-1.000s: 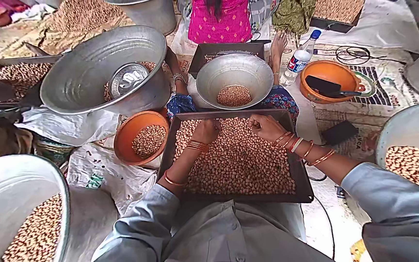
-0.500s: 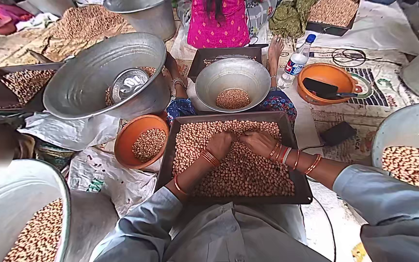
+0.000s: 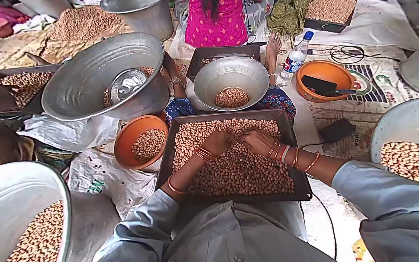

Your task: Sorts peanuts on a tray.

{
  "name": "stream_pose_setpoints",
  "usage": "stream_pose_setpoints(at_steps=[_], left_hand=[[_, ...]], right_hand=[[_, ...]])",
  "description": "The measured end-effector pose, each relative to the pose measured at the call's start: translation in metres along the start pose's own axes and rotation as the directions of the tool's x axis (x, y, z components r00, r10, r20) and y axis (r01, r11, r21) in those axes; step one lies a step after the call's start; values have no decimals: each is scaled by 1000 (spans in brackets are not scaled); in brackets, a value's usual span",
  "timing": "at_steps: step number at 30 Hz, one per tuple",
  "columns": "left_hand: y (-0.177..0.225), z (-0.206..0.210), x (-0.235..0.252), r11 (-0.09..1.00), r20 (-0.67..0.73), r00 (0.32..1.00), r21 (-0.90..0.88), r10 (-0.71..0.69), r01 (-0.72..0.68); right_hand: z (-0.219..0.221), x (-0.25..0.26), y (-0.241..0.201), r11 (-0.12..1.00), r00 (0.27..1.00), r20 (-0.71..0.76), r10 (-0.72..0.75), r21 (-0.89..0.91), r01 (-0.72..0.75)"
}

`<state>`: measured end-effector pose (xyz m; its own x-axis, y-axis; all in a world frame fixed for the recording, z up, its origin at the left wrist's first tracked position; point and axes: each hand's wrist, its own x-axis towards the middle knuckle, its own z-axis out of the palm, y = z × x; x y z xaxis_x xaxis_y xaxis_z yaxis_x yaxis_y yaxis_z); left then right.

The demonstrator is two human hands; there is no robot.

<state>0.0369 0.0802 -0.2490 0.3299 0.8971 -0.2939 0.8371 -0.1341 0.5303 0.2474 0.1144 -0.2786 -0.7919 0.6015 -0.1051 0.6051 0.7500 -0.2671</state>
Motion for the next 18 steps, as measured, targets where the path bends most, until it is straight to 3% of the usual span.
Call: stream_pose_setpoints(at_steps=[2,4,6,8,10,12,14,16,18], left_hand=[[5,8,2,990,39,999,137,-16,10],[6,11,2,988,37,999,150,16,-21],[7,8,-2,995,49,996,69,75,-78],[15,0,-12,986,216,964,-100,152,-133],[26,0,-25,948,427,853,-232,300,-218],[40,13,-35,919,593,702,-248,394,-306],[51,38,-40,897,642,631,-246,435,-368],[59,57,-36,907,617,669,-228,416,-354],[62,59,-21,935,592,725,-252,352,-248]], right_hand=[[0,0,1,1000,1000,7,13,-15,-13],[-5,0,0,1000,999,47,28,-15,-27],[-9,0,1,999,996,89,28,14,-30],[-15,2,3,995,989,134,56,81,-67],[-24,5,8,982,987,141,75,164,-98],[-32,8,16,959,991,97,94,260,-117],[-46,9,22,917,993,33,116,382,-120],[-54,8,29,833,988,-21,150,541,-115],[-61,2,32,609,973,-29,230,784,-121]])
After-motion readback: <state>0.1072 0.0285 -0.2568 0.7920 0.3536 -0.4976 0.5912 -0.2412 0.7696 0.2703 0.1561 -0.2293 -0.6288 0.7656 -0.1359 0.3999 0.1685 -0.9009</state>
